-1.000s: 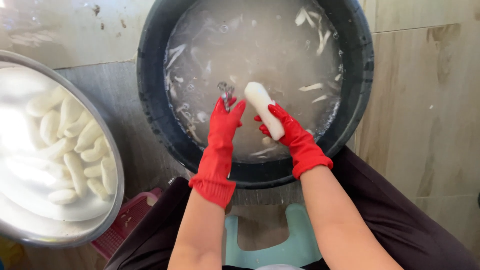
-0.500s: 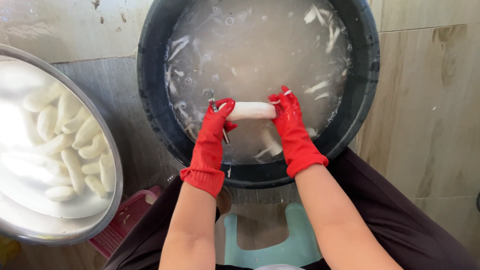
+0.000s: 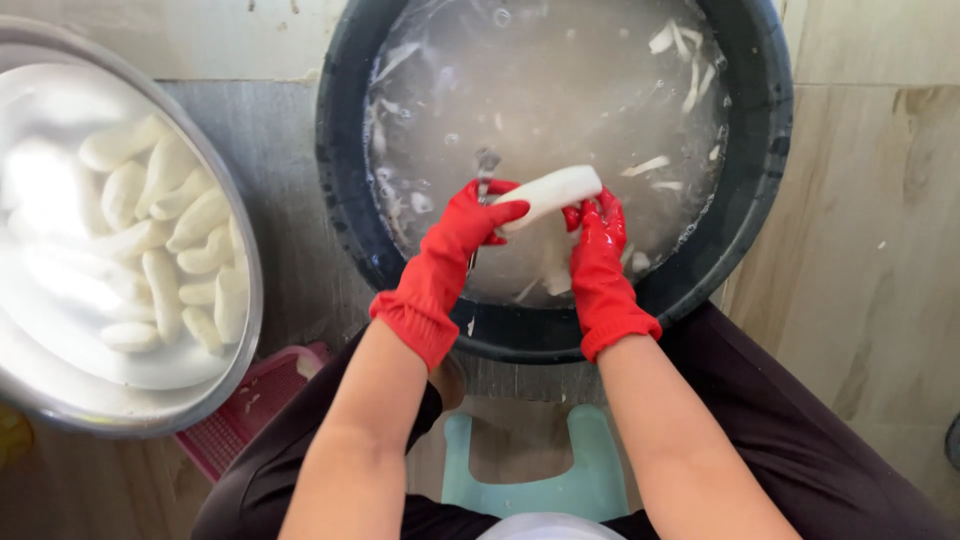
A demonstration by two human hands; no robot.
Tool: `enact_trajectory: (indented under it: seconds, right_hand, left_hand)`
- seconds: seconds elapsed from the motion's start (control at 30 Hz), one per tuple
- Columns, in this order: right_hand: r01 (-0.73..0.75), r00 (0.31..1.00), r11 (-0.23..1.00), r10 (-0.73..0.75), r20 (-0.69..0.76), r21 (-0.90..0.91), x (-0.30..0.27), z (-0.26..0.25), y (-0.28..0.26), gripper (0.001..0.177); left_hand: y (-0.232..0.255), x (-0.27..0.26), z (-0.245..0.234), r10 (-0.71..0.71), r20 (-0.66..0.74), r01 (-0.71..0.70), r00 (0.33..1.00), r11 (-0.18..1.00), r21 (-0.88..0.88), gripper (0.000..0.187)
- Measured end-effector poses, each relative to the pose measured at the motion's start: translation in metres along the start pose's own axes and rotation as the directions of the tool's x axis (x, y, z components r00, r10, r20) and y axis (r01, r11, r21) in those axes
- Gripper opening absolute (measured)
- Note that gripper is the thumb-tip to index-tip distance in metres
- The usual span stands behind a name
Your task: Peeling long white radishes with a hand peeler and placing them into a basin of water.
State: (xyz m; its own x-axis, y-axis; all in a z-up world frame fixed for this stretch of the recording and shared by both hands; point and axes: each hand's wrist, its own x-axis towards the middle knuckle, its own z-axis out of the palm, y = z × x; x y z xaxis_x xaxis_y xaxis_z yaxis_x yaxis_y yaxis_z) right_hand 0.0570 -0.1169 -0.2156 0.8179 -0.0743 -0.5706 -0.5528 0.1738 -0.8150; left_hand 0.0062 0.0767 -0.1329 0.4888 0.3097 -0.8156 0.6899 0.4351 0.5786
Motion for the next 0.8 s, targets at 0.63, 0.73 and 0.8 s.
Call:
enact_trajectory:
  seconds: [0.63,0.73,0.8]
  right_hand:
    - [0.312,0.949,0.192,-0.100,0.298,-0.930,0.054,-0.024,0.013,0.059]
    - [0.103,0.988,-0.109,0.130,0.088,-0.989,0.078,-0.029,0.008,0.070]
    - [-0.026,0.964,-0.208,0.253,-0.080,-0.978,0.073,-0.040,-0.001,0.073]
  left_hand:
    - [0.025,0.098,0.025,0.581,-0.192,-0.219,0.791,0.563,0.797,0.035]
    - [0.041,0.165,-0.008,0.423,0.056,-0.074,0.904,0.026,0.997,0.058]
    - [0.055,0.189,-0.012,0.256,0.206,-0.110,0.944,-0.345,0.932,0.087]
